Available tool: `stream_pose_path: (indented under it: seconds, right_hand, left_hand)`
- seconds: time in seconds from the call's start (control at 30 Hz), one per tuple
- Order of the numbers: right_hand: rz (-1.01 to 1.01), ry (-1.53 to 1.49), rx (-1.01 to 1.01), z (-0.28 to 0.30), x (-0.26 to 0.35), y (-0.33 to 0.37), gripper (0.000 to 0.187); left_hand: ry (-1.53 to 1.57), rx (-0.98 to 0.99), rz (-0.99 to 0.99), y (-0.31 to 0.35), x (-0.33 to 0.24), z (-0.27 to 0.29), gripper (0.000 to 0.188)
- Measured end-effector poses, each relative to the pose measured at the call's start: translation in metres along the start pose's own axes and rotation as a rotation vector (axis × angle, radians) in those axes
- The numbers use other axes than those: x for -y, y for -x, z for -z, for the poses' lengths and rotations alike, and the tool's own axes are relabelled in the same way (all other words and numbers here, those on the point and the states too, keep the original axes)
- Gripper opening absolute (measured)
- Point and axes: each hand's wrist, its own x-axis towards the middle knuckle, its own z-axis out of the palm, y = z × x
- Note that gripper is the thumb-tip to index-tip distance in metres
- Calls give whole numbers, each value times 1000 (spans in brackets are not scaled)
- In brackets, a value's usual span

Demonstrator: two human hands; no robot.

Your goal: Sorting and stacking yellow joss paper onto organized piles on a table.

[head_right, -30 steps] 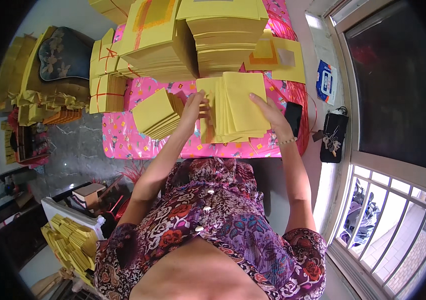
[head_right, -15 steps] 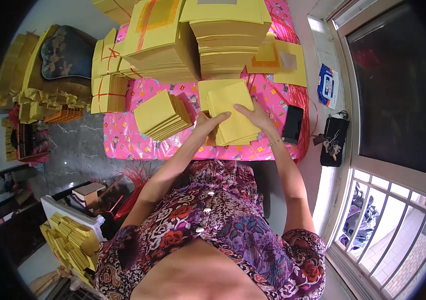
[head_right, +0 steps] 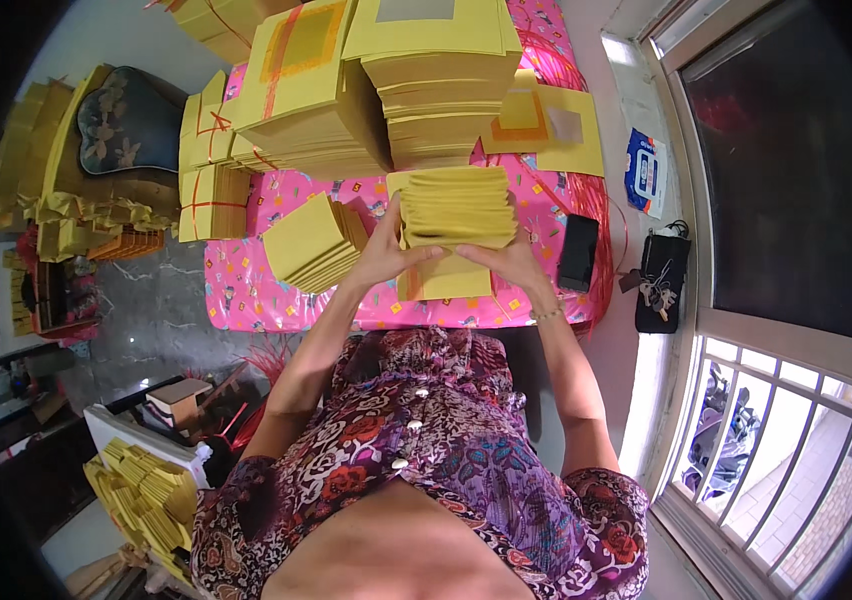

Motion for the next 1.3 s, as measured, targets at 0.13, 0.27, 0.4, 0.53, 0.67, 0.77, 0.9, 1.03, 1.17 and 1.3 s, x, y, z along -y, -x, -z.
stream_pose_path:
  seconds: [0.13,0.27,0.4,0.53,0.67,0.77,0.9,1.03,1.17,1.3]
  right_hand:
    - [158,8,-102,-21,-47,-1,118]
    - [34,-53,-55,-25,-46,6,121]
    - [58,-95,-86,-35,-47,2,120]
    - [69,-93,-127,-35,-53,1,116]
    - [129,-126,-128,-41,-48,5,112]
    - [105,-152,-156,-45,-56,7,110]
    - [88,-26,-155,-42,-66,13,106]
    - [126,-41,-173,-42,-61,12,102]
    - [66,-55,-128,-40,-50,7,100]
    - [60,-86,-110,-36,-49,8,96]
  left_hand:
    - [-256,78,-88,7,23,16,100]
    - [-139,28,-58,15,22,6,107]
    - [-130,-7,-198,11,46,3,112]
    - [-80,3,-170,12,60,9,114]
    - [33,-9,-176,14,46,1,116]
    - [-173,-23,-209,15,52,13,117]
    - [-469,28,-248,18,40,22,115]
    - [-238,51,-206,15,19,23,103]
    - [26,-128,-44,-13,13,31,75]
    - [-321,-207,-73,-38,-21,8,61]
